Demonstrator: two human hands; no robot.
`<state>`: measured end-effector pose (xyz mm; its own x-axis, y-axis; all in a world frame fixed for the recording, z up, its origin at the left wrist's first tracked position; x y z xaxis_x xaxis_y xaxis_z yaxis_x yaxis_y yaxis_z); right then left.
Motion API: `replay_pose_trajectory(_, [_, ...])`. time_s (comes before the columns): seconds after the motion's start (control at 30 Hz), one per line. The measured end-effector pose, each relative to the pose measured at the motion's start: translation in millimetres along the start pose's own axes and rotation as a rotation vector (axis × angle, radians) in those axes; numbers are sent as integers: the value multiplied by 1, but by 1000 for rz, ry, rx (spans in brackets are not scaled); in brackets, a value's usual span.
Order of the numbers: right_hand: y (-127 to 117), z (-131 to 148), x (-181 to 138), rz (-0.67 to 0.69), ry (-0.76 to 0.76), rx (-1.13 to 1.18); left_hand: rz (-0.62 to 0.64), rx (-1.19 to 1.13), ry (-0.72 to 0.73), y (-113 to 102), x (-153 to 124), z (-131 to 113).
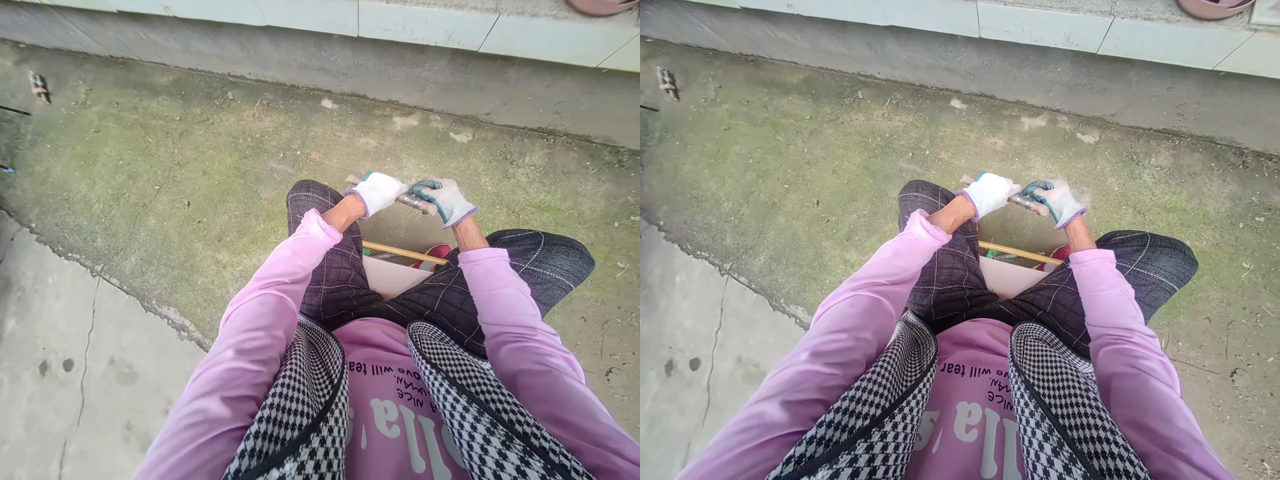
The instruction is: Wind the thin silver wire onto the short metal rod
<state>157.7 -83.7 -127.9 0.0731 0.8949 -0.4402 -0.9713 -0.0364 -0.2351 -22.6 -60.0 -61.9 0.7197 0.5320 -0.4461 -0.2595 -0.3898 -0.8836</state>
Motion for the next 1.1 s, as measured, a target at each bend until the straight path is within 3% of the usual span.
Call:
replay_pose_trajectory(0.17, [24,-4,-6,80,97,156,-7,-77,-86,-7,6,10])
replay_pose_trajectory(0.4, [52,10,-33,204,49,146,-10,-91,-237,-2,5,24])
replay_pose_trajectory(0.5, [45,12,-36,185,45,91,-3,-51,-218,3,1,21])
replay_pose_trajectory(0.77, [-3,13,-17,-27,3,-3,60,59,-21,15,7,3])
replay_pose_trajectory(0.97, [-3,5,-5,-38,26,-44,20,67,23,4,2,-2])
replay_pose_trajectory(1.1, [2,-4,-3,-4,83,71,15,24,-8,-1,0,-1])
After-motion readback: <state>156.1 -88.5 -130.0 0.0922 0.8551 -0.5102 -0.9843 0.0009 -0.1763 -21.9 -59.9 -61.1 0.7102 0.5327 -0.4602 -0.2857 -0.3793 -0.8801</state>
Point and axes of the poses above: each hand's wrist, its own x-axis towards the middle knuckle, its own y-axis out of the palm, z = x × y, the point moved 7 cm from there along x, towards the middle knuckle, and after that the axes turned 3 degrees about z, right-handed, at the moved point
